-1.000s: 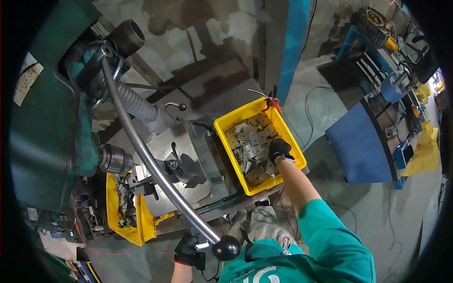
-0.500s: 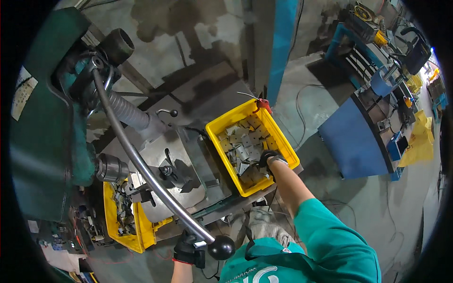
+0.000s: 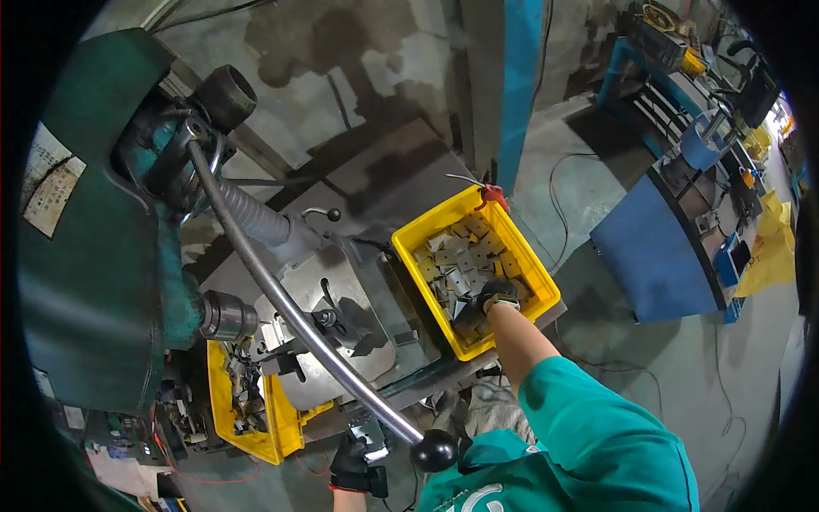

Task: The person is seen sorting through metal pieces from one yellow bin to another and onto a machine table.

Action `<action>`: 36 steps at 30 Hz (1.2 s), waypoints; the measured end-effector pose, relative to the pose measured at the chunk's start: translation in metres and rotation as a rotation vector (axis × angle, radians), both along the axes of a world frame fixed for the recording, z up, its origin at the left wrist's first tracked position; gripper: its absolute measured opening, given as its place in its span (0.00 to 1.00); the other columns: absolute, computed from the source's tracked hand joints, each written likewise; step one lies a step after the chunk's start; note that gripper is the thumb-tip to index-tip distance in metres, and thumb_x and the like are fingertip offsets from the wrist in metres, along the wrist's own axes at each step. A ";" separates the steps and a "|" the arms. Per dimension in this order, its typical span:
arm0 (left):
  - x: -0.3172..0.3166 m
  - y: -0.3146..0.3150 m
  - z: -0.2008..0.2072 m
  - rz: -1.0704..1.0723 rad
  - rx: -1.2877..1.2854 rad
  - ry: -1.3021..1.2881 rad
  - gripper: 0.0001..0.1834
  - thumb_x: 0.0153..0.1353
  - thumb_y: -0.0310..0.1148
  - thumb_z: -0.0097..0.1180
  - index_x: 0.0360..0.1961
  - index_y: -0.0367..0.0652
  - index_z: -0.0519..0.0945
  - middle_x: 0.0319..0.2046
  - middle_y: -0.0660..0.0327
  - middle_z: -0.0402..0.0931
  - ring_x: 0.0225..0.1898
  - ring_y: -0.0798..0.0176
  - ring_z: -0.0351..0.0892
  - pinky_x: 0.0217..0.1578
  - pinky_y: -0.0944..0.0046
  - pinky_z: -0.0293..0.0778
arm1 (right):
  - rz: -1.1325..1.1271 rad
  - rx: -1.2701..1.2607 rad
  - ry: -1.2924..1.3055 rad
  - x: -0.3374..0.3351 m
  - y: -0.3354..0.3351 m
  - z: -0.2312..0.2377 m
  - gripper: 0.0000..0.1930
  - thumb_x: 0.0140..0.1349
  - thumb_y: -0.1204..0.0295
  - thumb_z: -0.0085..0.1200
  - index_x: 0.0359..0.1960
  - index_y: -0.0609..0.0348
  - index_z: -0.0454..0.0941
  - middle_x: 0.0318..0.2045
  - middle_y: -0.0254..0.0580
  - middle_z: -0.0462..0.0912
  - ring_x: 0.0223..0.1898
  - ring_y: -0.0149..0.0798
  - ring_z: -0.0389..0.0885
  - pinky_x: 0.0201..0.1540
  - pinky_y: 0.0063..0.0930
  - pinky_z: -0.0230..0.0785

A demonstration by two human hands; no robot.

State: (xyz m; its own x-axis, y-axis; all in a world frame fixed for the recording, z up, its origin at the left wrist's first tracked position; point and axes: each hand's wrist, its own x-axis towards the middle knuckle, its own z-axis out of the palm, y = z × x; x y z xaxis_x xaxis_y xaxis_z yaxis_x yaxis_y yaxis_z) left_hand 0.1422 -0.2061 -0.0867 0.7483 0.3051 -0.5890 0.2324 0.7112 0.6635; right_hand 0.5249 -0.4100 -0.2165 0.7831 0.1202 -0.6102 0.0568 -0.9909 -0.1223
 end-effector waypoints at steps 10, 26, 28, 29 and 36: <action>0.011 0.007 -0.013 -0.037 0.002 -0.003 0.34 0.41 0.39 0.67 0.51 0.41 0.69 0.39 0.59 0.75 0.36 0.57 0.77 0.35 0.57 0.76 | 0.078 0.030 0.003 0.013 -0.024 0.026 0.18 0.55 0.62 0.44 0.45 0.50 0.78 0.50 0.40 0.76 0.53 0.40 0.73 0.52 0.36 0.66; 0.057 -0.011 -0.021 -0.315 0.015 -0.022 0.38 0.37 0.36 0.68 0.52 0.40 0.67 0.37 0.53 0.76 0.34 0.52 0.78 0.34 0.54 0.77 | 0.311 1.170 -0.450 -0.064 -0.137 0.137 0.07 0.51 0.73 0.57 0.33 0.55 0.81 0.24 0.42 0.80 0.25 0.40 0.80 0.28 0.29 0.72; 0.063 -0.017 -0.013 -0.222 -0.168 -0.041 0.41 0.36 0.34 0.69 0.55 0.41 0.65 0.38 0.52 0.75 0.36 0.51 0.78 0.36 0.53 0.77 | 0.205 1.225 -0.341 -0.072 -0.139 0.151 0.08 0.51 0.73 0.57 0.34 0.54 0.80 0.24 0.41 0.80 0.25 0.39 0.80 0.28 0.29 0.72; 0.073 -0.024 -0.003 -0.254 -0.180 -0.047 0.41 0.36 0.34 0.69 0.55 0.42 0.65 0.38 0.52 0.75 0.36 0.51 0.78 0.36 0.53 0.77 | 0.148 1.239 -0.290 -0.076 -0.143 0.156 0.08 0.51 0.72 0.57 0.34 0.54 0.80 0.24 0.41 0.80 0.25 0.39 0.80 0.28 0.29 0.72; 0.099 -0.046 0.019 -0.371 -0.191 -0.054 0.41 0.36 0.34 0.69 0.55 0.44 0.66 0.39 0.52 0.75 0.36 0.52 0.78 0.37 0.53 0.77 | 0.110 1.174 -0.396 -0.074 -0.144 0.132 0.07 0.54 0.69 0.57 0.34 0.54 0.80 0.19 0.36 0.78 0.19 0.32 0.77 0.25 0.24 0.70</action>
State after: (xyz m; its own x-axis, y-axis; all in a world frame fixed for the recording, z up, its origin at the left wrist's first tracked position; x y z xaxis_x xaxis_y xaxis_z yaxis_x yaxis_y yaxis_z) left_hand 0.2408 -0.2525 -0.0676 0.8183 -0.1017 -0.5658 0.4644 0.6969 0.5464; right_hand 0.4509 -0.5544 -0.0842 0.8400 0.5097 0.1858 0.3672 -0.2819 -0.8864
